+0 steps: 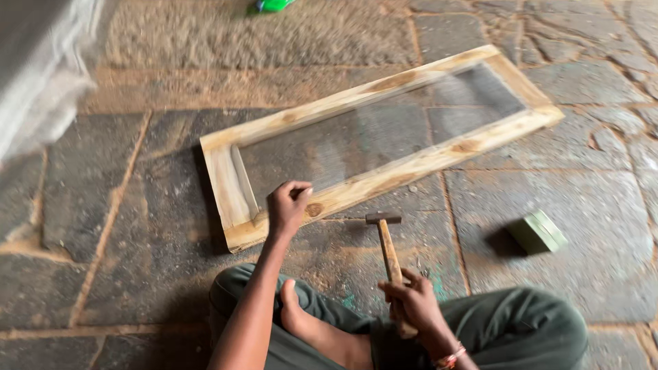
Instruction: The person is sitting on a stone floor, hammering nails into a wooden frame to secure a mesh screen. They repeatedly pick up nails and use a hammer to fasten the screen to the frame.
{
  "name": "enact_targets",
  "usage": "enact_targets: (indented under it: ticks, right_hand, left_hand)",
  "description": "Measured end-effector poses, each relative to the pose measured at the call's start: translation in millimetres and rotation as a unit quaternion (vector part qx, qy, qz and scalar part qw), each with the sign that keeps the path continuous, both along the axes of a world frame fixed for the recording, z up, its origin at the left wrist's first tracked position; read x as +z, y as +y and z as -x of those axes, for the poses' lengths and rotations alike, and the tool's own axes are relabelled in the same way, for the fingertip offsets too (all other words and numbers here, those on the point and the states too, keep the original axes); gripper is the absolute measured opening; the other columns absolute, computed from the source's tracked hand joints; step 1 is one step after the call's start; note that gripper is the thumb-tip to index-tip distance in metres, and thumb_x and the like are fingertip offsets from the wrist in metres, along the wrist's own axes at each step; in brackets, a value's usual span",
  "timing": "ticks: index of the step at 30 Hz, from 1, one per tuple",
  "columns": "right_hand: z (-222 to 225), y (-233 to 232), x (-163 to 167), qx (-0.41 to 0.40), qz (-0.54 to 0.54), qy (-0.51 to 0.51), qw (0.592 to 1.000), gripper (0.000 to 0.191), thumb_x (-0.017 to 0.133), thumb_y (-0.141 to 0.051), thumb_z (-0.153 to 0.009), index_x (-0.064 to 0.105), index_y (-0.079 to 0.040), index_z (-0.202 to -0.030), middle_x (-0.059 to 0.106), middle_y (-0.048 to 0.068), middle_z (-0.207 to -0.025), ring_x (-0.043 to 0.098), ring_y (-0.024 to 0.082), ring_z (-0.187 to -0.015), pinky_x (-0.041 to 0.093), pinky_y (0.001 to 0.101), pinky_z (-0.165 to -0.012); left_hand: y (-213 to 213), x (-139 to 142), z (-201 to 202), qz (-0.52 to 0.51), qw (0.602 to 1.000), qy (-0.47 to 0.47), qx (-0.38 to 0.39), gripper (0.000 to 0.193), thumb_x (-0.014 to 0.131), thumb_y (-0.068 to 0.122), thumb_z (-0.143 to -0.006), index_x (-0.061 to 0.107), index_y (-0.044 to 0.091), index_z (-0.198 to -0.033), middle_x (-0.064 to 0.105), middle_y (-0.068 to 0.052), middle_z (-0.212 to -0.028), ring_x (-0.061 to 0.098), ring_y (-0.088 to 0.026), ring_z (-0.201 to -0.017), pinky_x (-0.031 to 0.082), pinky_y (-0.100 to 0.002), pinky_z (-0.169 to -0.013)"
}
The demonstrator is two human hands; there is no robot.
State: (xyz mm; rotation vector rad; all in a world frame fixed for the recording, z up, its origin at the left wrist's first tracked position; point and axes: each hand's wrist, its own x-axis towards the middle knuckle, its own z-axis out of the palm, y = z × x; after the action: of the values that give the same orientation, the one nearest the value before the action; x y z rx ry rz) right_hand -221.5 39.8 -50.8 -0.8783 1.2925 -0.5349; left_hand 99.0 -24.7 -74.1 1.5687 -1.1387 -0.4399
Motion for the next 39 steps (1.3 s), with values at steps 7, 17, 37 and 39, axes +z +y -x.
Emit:
enact_targets:
  ticks: [7,17,37,39]
  right_hand:
    - [-11.9,-13.3,-14.7,0.058,-0.052,0.130,0.989,0.046,0.080,-0.019,-0.081,0.064,-0.004,-0.122,0.063,0.009,-0.066,0.057,0.017,-0.050,0.045,0.0328,-0.045]
    - [-30.5,-32.7,-9.8,0.089,-0.108,0.180,0.974,0.057,0.082,-0.026,-0.081,0.065,-0.007,-0.132,0.062,0.008,-0.069,0.056,0.016,-0.059,0.045,0.0341,-0.053]
    - [-21.7,-33.8,-21.4,0.142,-0.091,0.212,0.963,0.063,0.082,-0.035,-0.081,0.062,-0.010,-0.135,0.065,0.008,-0.067,0.060,0.017,-0.061,0.049,0.0356,-0.058]
    - [-21.0,-33.4,-22.6,0.142,-0.089,0.209,0.963,0.063,0.082,-0.036,-0.081,0.063,-0.010,-0.135,0.064,0.008,-0.066,0.060,0.017,-0.061,0.049,0.0360,-0.058]
  left_hand:
    - [-46.4,-66.1,-3.5,0.004,0.998,-0.065,-0.022,0.009,0.070,0.009,-0.092,0.075,0.004,-0.097,0.077,-0.010,-0.093,0.073,-0.023,-0.083,0.057,-0.035,-0.077]
    - [-40.6,-82.9,-5.0,-0.017,0.996,-0.084,-0.014,0.005,0.071,0.009,-0.093,0.073,0.005,-0.095,0.077,-0.009,-0.092,0.071,-0.027,-0.088,0.056,-0.039,-0.082]
    - [-28.3,-108.0,-8.5,-0.013,0.986,-0.167,-0.009,0.005,0.072,0.008,-0.094,0.072,0.007,-0.098,0.077,-0.007,-0.097,0.072,-0.019,-0.092,0.059,-0.038,-0.087]
    - [-29.1,-102.5,-8.4,-0.027,0.987,-0.161,-0.008,0.005,0.072,0.008,-0.094,0.073,0.007,-0.099,0.077,-0.007,-0.098,0.073,-0.019,-0.092,0.059,-0.037,-0.086]
